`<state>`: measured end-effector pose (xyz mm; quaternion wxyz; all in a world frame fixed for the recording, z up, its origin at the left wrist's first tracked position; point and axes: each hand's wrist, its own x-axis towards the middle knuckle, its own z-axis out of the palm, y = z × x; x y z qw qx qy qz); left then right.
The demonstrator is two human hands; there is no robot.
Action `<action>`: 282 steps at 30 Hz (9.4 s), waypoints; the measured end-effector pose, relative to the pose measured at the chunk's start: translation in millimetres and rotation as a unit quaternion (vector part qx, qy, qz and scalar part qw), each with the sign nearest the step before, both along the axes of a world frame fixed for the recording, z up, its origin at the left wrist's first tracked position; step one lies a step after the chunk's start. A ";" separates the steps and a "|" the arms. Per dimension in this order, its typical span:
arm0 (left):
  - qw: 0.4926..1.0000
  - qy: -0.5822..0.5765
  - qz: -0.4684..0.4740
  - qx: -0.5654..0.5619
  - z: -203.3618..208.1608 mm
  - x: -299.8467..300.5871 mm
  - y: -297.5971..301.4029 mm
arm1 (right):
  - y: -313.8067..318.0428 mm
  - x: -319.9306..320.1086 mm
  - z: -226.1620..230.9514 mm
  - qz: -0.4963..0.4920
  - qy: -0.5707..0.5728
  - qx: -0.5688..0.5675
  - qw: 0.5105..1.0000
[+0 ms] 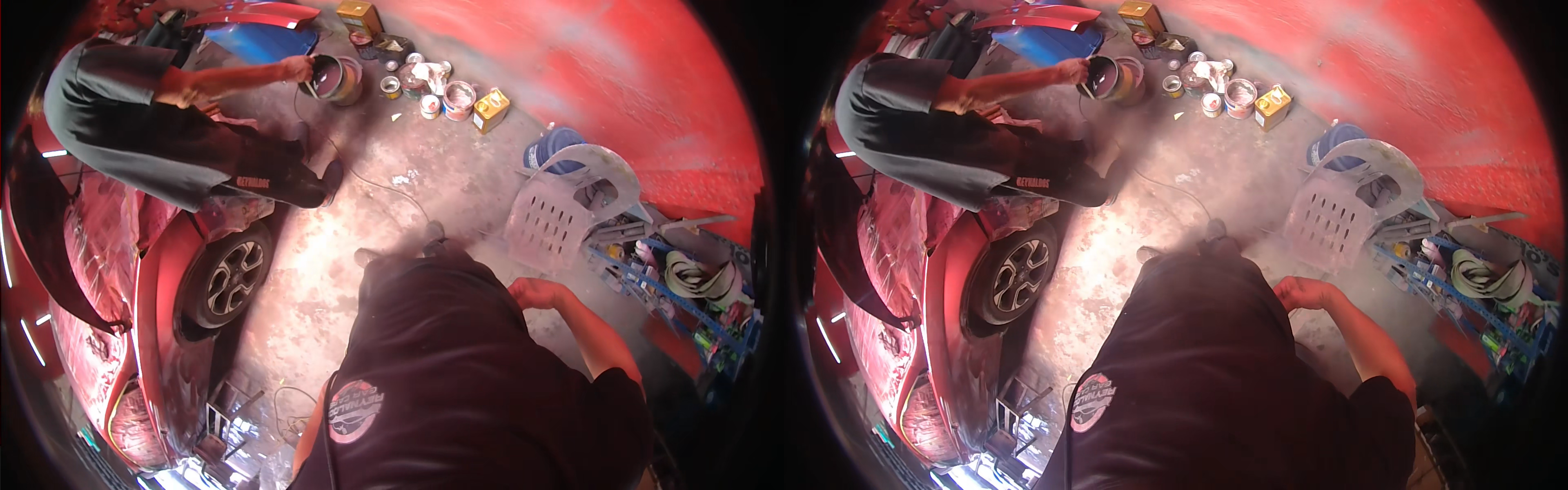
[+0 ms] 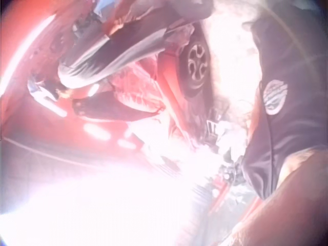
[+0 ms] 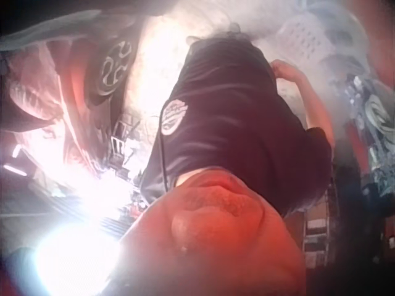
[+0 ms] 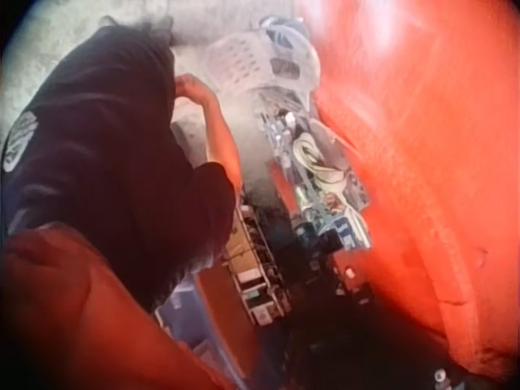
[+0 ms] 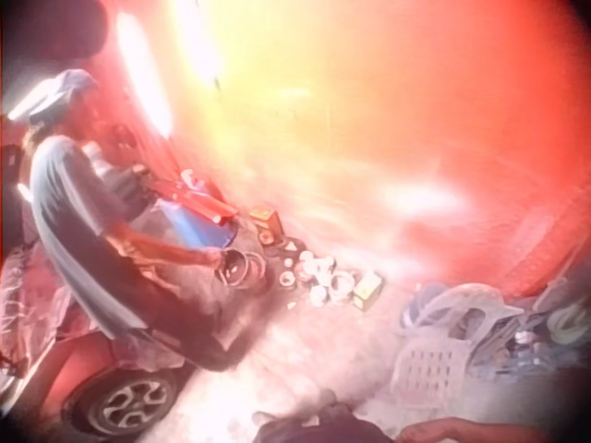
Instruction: The person opens a can of cleaning fluid and uses a cloth to wipe down a metal car grille and other parts in a workshop. The person moves around the workspace, handling the can and cloth to clean the surfaces of the metal components.
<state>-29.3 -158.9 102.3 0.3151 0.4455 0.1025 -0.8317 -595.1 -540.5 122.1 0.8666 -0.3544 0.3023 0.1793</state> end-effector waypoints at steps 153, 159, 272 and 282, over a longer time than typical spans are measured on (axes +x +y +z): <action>0.663 -0.512 -0.542 -0.063 -381.0 -25.9 -780.5 | -727.2 272.1 -599.8 -0.023 0.281 -0.676 0.681; 0.722 -0.533 -0.437 -0.058 -388.8 2.8 -781.2 | -801.5 301.2 -689.6 -0.027 0.525 -0.514 0.678; 0.679 -0.679 0.101 -0.261 9.8 -24.7 -659.8 | -430.2 448.8 37.2 -0.017 -0.284 -0.661 0.694; 0.797 -0.519 0.166 -0.262 10.7 -12.2 -655.1 | -492.3 427.9 37.3 -0.126 -0.086 -0.566 0.810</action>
